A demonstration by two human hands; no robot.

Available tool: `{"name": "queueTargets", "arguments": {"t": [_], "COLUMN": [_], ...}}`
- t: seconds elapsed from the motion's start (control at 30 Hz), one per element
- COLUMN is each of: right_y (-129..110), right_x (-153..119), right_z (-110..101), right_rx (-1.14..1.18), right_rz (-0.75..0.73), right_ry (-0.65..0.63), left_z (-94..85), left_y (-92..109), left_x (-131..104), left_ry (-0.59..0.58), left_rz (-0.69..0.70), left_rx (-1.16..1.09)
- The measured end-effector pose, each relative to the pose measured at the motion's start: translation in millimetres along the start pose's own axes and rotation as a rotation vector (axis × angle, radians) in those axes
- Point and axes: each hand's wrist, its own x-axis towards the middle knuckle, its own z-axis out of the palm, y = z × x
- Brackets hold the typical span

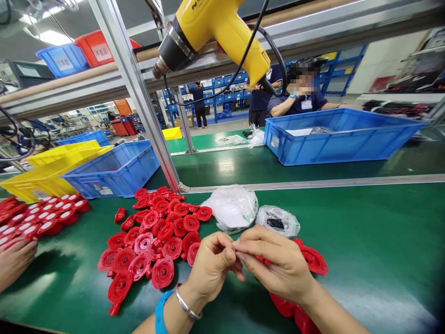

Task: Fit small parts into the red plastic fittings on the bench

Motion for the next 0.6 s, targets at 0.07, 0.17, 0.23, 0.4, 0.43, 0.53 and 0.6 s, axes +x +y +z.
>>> {"name": "queueTargets", "arguments": {"t": [0.07, 0.17, 0.23, 0.4, 0.43, 0.53, 0.6], "right_y": [0.0, 0.5, 1.4, 3.2, 3.3, 3.5, 3.6], "right_x": [-0.4, -1.4, -2.2, -4.4, -4.9, -6.6, -8.0], "right_z": [0.9, 1.8, 2.2, 3.4, 3.7, 5.1, 6.3], "right_rx": [-0.031, -0.048, -0.045, -0.052, -0.055, -0.062, -0.066], "right_rz": [-0.022, -0.051, -0.056, -0.058, -0.059, -0.060, -0.064], "right_ry": [0.005, -0.002, -0.013, -0.009, -0.003, 0.005, -0.003], "left_z": [-0.7, -2.2, -2.5, -0.4, 0.2, 1.4, 1.6], "left_y": [-0.5, -2.4, -3.8, -4.6, -4.4, -3.6, -3.6], "left_x": [0.0, -0.3, -0.6, -1.0, -1.1, -1.4, -1.4], "left_ry": [0.002, -0.004, -0.012, 0.007, 0.011, 0.020, 0.021], "left_rz": [-0.001, -0.002, 0.003, 0.011, 0.013, 0.016, 0.022], "left_rx": [-0.004, -0.007, -0.010, -0.027, -0.030, -0.038, -0.041]}}
